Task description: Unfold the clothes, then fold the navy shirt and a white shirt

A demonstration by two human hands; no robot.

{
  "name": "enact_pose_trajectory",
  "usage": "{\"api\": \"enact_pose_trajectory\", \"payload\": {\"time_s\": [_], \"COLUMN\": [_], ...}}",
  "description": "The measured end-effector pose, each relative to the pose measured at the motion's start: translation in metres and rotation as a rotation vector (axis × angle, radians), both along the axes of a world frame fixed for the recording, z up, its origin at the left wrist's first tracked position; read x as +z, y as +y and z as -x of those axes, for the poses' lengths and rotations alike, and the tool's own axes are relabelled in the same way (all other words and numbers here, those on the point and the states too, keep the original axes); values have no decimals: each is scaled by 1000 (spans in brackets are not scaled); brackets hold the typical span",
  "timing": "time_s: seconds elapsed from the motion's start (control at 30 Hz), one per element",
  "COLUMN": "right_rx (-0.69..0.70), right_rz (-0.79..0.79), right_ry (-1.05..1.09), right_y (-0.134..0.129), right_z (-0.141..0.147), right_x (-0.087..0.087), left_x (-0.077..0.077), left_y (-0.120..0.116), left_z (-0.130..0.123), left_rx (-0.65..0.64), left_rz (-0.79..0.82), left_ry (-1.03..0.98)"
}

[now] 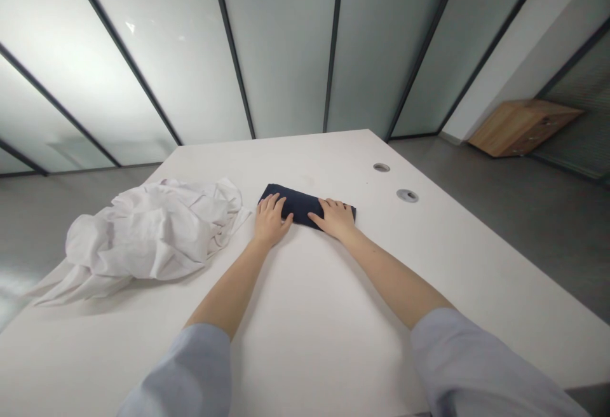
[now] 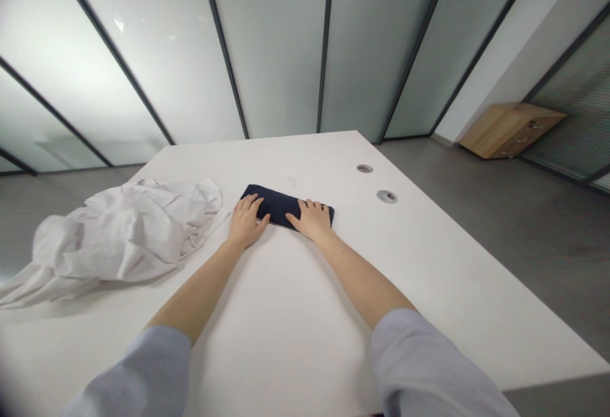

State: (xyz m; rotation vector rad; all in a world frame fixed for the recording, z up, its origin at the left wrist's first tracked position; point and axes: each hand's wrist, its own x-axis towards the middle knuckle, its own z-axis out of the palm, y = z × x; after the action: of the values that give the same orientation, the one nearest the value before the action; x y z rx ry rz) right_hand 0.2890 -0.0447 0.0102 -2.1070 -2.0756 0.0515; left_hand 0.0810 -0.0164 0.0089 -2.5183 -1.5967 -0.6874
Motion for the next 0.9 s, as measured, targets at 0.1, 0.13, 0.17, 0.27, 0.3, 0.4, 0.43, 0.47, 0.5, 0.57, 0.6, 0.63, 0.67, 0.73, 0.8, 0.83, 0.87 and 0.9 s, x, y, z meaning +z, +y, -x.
{"api": "enact_pose_trajectory", "payload": {"time_s": [0.1, 0.13, 0.17, 0.27, 0.3, 0.4, 0.43, 0.47, 0.5, 0.57, 0.6, 0.63, 0.67, 0.73, 0.8, 0.83, 0.87, 0.9], "right_rx": [-63, -56, -32, 140, 199, 258, 244, 224, 201, 143, 107, 69, 28, -57, -148, -194, -242, -282], "right_rz": [27, 4, -34, -109, -94, 0, 18, 25, 27, 24, 22, 21, 24, 34, 41, 43, 52, 50], "right_ry": [-31, -34, -33, -22, -26, -50, -54, -54, -52, -49, -50, -54, -60, -74, -85, -93, -98, -101], "right_y": [-3, -5, -7, -13, -15, -17, -16, -15, -13, -7, -3, 1, 4, 11, 16, 17, 17, 17], "right_z": [-6, -7, -6, 2, 7, 17, 19, 19, 17, 7, -1, -12, -24, -56, -93, -112, -131, -149], "right_x": [8, 10, 11, 8, 6, -3, -5, -7, -9, -11, -11, -11, -12, -12, -12, -13, -13, -13], "left_x": [3, 3, 4, 5, 4, 0, -2, -4, -5, -8, -9, -9, -9, -9, -10, -10, -10, -11], "left_y": [3, 4, 5, 6, 6, 10, 12, 14, 16, 19, 20, 21, 21, 21, 21, 21, 22, 22], "left_z": [6, 8, 9, 11, 12, 14, 15, 16, 18, 20, 21, 21, 22, 21, 20, 20, 19, 18], "left_rx": [56, 73, 91, 148, 170, 237, 252, 260, 263, 256, 251, 249, 249, 249, 250, 251, 252, 255], "left_rz": [2, -3, -10, -10, 12, 137, 175, 200, 213, 217, 217, 221, 227, 238, 239, 236, 232, 227], "left_ry": [-113, -145, -171, -215, -217, -192, -182, -174, -169, -164, -163, -164, -166, -166, -162, -159, -157, -156]}}
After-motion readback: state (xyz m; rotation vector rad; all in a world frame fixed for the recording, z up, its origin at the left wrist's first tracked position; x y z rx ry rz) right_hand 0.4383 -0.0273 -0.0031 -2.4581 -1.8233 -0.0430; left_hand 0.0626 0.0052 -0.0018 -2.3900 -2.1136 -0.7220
